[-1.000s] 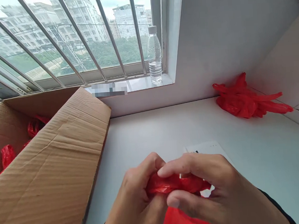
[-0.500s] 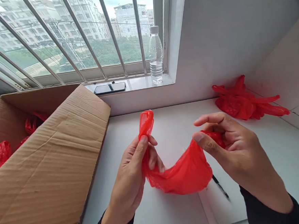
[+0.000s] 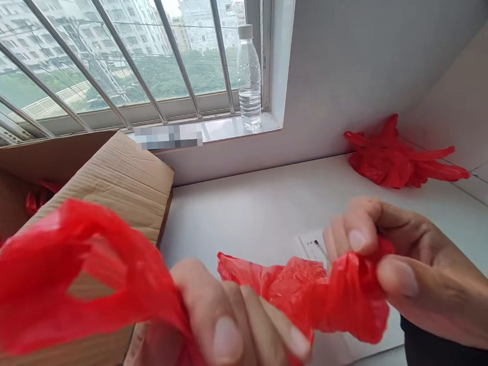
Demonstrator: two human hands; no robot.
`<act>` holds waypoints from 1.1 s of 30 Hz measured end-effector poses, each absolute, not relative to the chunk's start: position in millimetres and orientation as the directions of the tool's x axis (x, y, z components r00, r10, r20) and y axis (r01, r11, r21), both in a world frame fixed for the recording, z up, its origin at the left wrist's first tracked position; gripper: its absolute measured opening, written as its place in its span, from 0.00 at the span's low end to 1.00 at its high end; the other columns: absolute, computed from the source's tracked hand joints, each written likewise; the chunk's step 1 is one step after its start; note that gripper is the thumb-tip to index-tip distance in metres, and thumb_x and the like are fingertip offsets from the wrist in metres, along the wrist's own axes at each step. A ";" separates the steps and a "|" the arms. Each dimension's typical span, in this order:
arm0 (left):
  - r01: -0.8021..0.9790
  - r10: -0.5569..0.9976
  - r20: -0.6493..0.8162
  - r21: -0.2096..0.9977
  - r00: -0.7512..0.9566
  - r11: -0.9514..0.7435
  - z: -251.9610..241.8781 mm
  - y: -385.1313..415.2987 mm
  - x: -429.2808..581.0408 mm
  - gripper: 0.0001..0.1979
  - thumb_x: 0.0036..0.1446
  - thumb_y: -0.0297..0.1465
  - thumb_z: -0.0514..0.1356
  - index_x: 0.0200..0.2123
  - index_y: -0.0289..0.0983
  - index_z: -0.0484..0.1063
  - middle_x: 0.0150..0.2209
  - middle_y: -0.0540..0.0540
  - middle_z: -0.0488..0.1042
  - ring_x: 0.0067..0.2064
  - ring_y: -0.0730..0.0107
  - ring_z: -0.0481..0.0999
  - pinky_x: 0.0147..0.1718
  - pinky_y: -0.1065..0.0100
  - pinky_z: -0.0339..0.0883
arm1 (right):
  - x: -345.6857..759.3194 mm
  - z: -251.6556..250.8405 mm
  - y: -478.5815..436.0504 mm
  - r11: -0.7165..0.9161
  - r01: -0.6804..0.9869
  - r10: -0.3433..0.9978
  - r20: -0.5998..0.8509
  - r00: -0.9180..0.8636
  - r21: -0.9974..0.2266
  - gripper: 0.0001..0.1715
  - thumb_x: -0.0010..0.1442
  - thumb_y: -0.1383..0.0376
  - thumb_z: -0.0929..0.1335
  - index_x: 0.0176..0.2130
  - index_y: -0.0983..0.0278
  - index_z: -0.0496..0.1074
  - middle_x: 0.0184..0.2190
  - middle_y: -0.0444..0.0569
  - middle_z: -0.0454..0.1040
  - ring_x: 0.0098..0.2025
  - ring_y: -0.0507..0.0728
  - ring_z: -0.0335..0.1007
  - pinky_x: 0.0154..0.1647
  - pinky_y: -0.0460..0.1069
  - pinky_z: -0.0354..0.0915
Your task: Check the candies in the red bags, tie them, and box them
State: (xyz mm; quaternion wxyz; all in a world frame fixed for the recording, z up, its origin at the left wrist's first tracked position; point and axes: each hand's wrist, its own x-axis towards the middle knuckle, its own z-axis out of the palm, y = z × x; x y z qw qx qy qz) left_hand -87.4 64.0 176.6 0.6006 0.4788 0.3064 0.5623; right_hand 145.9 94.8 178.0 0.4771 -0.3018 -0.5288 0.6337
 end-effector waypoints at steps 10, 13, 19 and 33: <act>0.212 0.923 -0.073 0.977 0.378 -0.010 171.2 76.0 -67.7 0.27 0.61 0.36 0.68 0.60 0.51 0.63 0.39 0.52 0.75 0.36 0.68 0.73 0.36 0.70 0.69 | 122.5 173.3 93.5 0.179 -0.001 0.912 0.167 -0.374 -0.984 0.07 0.64 0.61 0.75 0.44 0.52 0.77 0.37 0.41 0.80 0.38 0.53 0.78 0.38 0.45 0.74; 0.198 0.904 -0.079 0.980 0.420 -0.006 166.6 77.5 -68.7 0.09 0.66 0.40 0.61 0.46 0.44 0.72 0.33 0.51 0.72 0.35 0.67 0.71 0.34 0.70 0.67 | 120.3 170.0 89.0 0.264 -0.031 0.878 0.253 -0.405 -0.964 0.22 0.65 0.51 0.72 0.57 0.48 0.72 0.43 0.45 0.80 0.45 0.59 0.78 0.44 0.51 0.76; 0.062 0.885 -0.224 0.974 0.408 0.218 165.9 84.0 -78.6 0.23 0.67 0.50 0.56 0.30 0.39 0.75 0.24 0.51 0.66 0.25 0.73 0.61 0.23 0.72 0.56 | 119.7 161.2 100.5 0.377 0.225 0.910 0.314 -0.270 -0.899 0.28 0.68 0.55 0.71 0.64 0.44 0.65 0.62 0.44 0.70 0.65 0.61 0.62 0.66 0.57 0.61; -0.149 0.898 -0.169 0.957 0.406 0.247 162.3 106.0 -91.7 0.10 0.66 0.37 0.64 0.35 0.38 0.80 0.32 0.49 0.75 0.36 0.74 0.75 0.36 0.75 0.68 | 120.1 156.9 109.0 0.282 0.065 0.888 0.234 -0.395 -0.957 0.24 0.65 0.45 0.71 0.56 0.48 0.72 0.56 0.45 0.72 0.60 0.62 0.66 0.64 0.56 0.60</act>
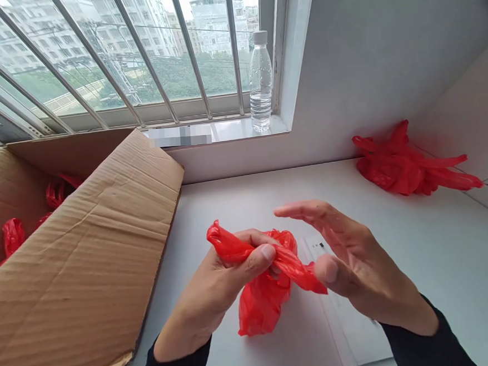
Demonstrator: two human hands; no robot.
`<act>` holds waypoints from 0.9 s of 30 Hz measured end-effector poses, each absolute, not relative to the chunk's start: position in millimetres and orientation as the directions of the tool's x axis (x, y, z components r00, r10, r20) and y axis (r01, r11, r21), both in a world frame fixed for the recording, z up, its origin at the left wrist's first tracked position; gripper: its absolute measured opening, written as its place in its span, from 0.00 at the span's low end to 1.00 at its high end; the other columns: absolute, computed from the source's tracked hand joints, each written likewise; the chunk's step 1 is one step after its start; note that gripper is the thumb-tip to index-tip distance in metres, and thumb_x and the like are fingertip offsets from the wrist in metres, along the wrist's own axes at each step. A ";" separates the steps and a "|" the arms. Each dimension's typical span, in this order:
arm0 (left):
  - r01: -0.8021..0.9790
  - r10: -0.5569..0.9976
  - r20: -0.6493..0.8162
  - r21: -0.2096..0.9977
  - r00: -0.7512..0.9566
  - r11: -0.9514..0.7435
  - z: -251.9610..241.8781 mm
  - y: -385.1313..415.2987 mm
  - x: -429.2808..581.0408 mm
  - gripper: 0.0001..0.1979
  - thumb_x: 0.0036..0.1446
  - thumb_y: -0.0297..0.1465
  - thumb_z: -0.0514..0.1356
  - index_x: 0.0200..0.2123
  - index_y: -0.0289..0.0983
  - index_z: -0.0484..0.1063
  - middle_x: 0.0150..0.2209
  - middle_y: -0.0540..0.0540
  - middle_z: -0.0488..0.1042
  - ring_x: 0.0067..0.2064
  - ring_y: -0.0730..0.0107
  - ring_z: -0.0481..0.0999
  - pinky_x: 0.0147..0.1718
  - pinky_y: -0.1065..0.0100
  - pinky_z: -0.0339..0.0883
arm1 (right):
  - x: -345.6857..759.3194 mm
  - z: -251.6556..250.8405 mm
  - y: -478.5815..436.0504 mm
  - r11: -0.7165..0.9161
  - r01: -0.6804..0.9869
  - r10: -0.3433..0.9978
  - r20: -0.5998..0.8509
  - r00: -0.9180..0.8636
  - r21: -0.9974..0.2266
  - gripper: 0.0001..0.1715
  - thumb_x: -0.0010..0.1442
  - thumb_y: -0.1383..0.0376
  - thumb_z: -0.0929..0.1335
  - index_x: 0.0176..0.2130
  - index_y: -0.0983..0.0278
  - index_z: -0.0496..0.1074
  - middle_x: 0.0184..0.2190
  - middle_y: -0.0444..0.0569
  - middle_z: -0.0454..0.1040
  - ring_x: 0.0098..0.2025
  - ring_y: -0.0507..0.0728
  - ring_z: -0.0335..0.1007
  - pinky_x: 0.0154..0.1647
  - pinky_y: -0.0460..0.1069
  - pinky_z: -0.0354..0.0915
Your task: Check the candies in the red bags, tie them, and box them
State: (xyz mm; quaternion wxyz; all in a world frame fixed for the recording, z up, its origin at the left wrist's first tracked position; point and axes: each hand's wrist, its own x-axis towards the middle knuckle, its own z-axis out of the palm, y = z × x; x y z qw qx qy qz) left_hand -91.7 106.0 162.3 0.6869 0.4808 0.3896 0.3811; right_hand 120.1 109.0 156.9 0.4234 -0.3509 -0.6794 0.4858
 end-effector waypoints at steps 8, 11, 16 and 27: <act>0.124 0.945 0.018 0.990 0.326 -0.062 162.2 99.3 -99.0 0.09 0.64 0.28 0.64 0.45 0.45 0.80 0.40 0.48 0.79 0.41 0.68 0.78 0.38 0.70 0.70 | 105.3 132.7 129.8 0.058 0.075 0.875 0.014 -0.484 -0.995 0.24 0.72 0.45 0.63 0.56 0.55 0.73 0.32 0.42 0.72 0.33 0.53 0.67 0.35 0.49 0.64; 0.317 0.956 0.206 0.910 0.209 -0.266 152.5 102.4 -93.8 0.21 0.61 0.19 0.60 0.52 0.48 0.77 0.43 0.49 0.79 0.42 0.68 0.78 0.39 0.70 0.71 | 104.4 131.9 130.7 -0.005 0.017 0.866 -0.013 -0.500 -1.000 0.23 0.74 0.49 0.61 0.58 0.56 0.73 0.29 0.40 0.69 0.30 0.51 0.63 0.31 0.47 0.61; 0.545 0.863 0.486 0.690 0.140 -0.477 139.5 107.7 -87.4 0.24 0.62 0.16 0.56 0.54 0.45 0.76 0.44 0.48 0.78 0.41 0.71 0.78 0.37 0.71 0.71 | 99.6 126.7 136.5 -0.156 -0.081 0.823 -0.084 -0.561 -0.984 0.20 0.74 0.54 0.63 0.61 0.56 0.69 0.29 0.39 0.67 0.33 0.52 0.65 0.36 0.48 0.64; 0.548 0.917 0.332 0.736 0.221 -0.399 139.5 111.2 -90.6 0.16 0.69 0.24 0.57 0.55 0.43 0.74 0.48 0.47 0.79 0.46 0.68 0.79 0.42 0.68 0.71 | 97.7 124.4 141.6 -0.110 -0.145 0.867 -0.023 -0.498 -0.983 0.13 0.73 0.53 0.65 0.43 0.59 0.72 0.39 0.43 0.73 0.43 0.53 0.69 0.48 0.49 0.65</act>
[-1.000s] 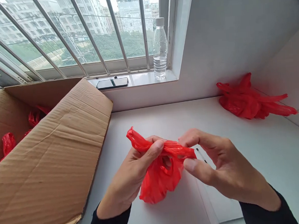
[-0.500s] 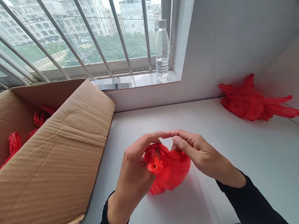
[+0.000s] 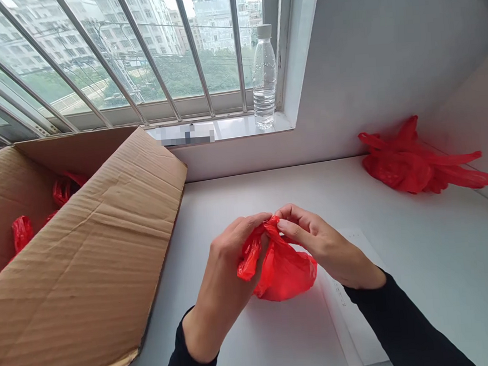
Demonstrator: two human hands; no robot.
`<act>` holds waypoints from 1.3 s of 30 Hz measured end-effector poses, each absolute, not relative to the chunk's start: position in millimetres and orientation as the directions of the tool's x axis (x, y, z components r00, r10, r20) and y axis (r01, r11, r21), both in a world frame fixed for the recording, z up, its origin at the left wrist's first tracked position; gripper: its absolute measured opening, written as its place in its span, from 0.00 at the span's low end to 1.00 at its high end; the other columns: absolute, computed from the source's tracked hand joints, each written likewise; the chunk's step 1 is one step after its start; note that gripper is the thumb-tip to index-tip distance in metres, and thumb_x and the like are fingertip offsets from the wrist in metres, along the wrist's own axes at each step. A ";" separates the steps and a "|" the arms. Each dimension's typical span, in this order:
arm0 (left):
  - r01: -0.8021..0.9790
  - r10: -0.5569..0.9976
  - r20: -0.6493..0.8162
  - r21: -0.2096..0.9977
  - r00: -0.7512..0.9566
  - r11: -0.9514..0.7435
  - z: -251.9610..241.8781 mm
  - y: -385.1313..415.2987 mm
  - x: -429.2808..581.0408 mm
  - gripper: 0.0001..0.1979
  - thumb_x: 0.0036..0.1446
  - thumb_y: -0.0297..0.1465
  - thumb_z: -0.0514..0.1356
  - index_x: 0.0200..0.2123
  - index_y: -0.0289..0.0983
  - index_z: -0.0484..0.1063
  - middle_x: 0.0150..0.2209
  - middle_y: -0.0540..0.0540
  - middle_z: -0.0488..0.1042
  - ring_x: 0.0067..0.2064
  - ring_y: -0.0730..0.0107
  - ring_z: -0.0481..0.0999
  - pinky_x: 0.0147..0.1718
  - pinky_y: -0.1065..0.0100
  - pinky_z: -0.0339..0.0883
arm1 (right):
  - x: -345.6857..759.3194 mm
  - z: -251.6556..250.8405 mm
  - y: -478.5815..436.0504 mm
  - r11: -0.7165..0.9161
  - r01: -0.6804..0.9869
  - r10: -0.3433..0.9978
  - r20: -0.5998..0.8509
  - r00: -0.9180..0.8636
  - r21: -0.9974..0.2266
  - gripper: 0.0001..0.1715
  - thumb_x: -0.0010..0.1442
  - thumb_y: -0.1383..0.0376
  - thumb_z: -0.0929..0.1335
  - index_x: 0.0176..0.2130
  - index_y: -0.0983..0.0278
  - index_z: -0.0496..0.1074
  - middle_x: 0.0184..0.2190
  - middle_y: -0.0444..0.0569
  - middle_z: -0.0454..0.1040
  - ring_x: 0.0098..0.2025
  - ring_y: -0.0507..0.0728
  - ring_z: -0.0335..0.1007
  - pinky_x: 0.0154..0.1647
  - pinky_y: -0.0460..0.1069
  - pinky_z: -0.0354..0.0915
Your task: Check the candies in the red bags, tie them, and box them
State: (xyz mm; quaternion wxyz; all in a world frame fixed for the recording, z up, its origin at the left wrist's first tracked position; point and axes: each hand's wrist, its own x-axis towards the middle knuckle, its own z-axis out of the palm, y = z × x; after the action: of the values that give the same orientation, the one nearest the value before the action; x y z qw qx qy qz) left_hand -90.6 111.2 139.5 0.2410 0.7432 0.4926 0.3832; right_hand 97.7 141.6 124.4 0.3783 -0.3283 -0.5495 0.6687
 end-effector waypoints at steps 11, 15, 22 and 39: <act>0.564 0.955 0.229 0.771 0.190 -0.297 138.3 108.8 -85.2 0.21 0.75 0.38 0.50 0.67 0.46 0.66 0.53 0.44 0.76 0.53 0.62 0.74 0.52 0.61 0.67 | 102.9 119.8 145.7 -0.120 -0.326 0.964 -0.032 -0.263 -0.938 0.14 0.69 0.51 0.70 0.41 0.58 0.67 0.32 0.39 0.67 0.35 0.51 0.66 0.42 0.46 0.64; 0.615 0.962 0.163 0.743 0.217 -0.265 138.2 109.9 -88.3 0.23 0.75 0.40 0.50 0.68 0.47 0.65 0.59 0.45 0.73 0.60 0.61 0.71 0.58 0.58 0.63 | 110.7 114.6 152.4 -0.128 -0.369 0.978 -0.055 -0.201 -0.920 0.16 0.67 0.50 0.71 0.43 0.57 0.66 0.26 0.35 0.64 0.26 0.49 0.59 0.32 0.45 0.62; 0.576 0.976 0.022 0.804 0.215 -0.145 143.9 109.5 -95.1 0.23 0.73 0.44 0.50 0.67 0.51 0.66 0.66 0.49 0.70 0.67 0.59 0.66 0.64 0.58 0.60 | 126.8 113.6 160.1 -0.185 -0.228 0.874 -0.055 -0.483 -0.956 0.17 0.65 0.54 0.74 0.48 0.59 0.72 0.31 0.39 0.70 0.27 0.48 0.60 0.32 0.46 0.63; 0.636 0.991 0.132 0.767 -0.036 -0.079 115.2 142.9 -140.8 0.27 0.71 0.48 0.50 0.62 0.39 0.74 0.62 0.43 0.75 0.67 0.50 0.69 0.68 0.50 0.58 | 147.0 88.4 186.8 -0.001 0.308 0.978 -0.065 -0.198 -0.951 0.17 0.68 0.49 0.67 0.39 0.59 0.74 0.36 0.44 0.72 0.37 0.56 0.67 0.39 0.52 0.61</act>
State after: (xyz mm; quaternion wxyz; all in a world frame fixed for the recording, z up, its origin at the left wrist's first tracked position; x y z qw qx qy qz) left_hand -140.8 142.9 115.2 0.2539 0.6464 0.6293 0.3490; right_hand 147.0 186.8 88.4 0.3535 -0.5255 -0.6118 0.4739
